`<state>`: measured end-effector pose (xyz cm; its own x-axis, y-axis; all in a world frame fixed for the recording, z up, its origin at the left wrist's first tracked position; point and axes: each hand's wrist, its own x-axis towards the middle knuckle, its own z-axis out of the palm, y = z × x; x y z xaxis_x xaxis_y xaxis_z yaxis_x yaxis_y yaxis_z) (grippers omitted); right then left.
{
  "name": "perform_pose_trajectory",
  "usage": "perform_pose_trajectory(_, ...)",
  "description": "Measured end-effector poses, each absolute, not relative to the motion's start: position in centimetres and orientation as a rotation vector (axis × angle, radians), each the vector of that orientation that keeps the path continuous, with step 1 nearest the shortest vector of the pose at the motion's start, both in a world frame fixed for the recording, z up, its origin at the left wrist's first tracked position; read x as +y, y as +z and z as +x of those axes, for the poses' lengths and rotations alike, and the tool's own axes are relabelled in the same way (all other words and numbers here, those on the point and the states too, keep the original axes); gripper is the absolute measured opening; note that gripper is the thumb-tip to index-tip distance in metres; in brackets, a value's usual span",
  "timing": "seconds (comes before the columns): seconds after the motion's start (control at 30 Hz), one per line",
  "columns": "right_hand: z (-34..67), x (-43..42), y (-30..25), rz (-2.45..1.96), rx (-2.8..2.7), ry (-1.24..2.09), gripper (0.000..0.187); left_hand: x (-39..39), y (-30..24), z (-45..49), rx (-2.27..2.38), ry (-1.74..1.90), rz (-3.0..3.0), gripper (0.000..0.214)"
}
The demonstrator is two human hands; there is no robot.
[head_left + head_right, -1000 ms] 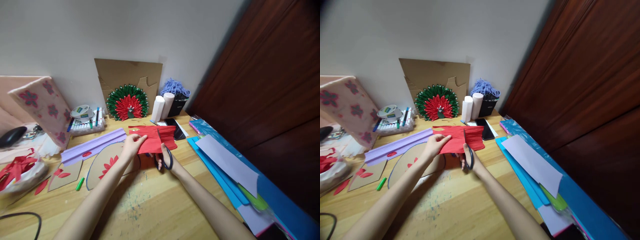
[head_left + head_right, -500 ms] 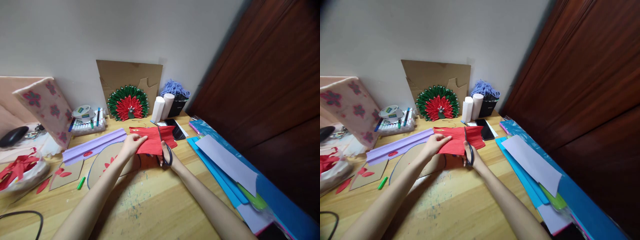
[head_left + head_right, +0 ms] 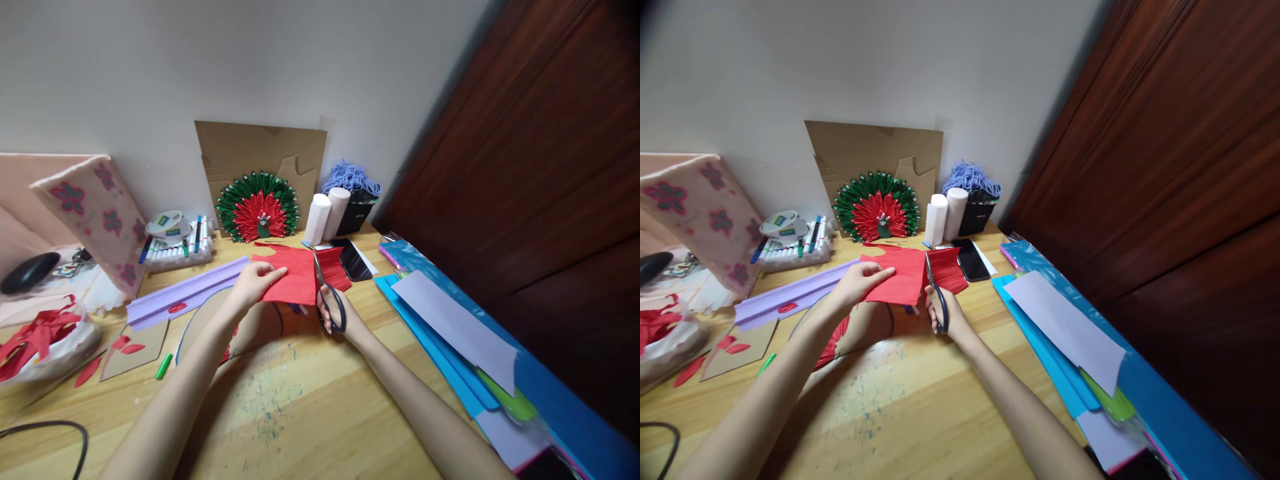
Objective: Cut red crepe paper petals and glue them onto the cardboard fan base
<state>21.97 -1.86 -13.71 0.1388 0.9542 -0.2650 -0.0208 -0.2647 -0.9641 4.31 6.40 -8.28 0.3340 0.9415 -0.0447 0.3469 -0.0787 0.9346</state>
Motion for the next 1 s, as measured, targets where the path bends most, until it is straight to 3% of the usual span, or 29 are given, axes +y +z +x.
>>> perform_pose_trajectory(0.3,21.8,-1.1,-14.0,-1.326,-0.992,1.46,0.081,6.7,-8.2,3.8,1.158,0.704,1.63,0.042)
perform_pose_trajectory(0.77,21.8,0.2,-13.2,-1.325,-0.919,1.248,0.067,6.8,-6.9,2.2,0.988,0.49,1.793,0.043)
perform_pose_trajectory(0.93,23.3,-1.0,-11.6,-1.163,-1.072,1.278,0.036,6.1,-5.8,1.2,0.661,0.108,1.981,0.036)
perform_pose_trajectory(1.0,23.5,-1.7,-11.0,-1.195,-1.159,1.337,0.033,5.8,-5.7,1.2,0.62,0.077,2.024,0.03)
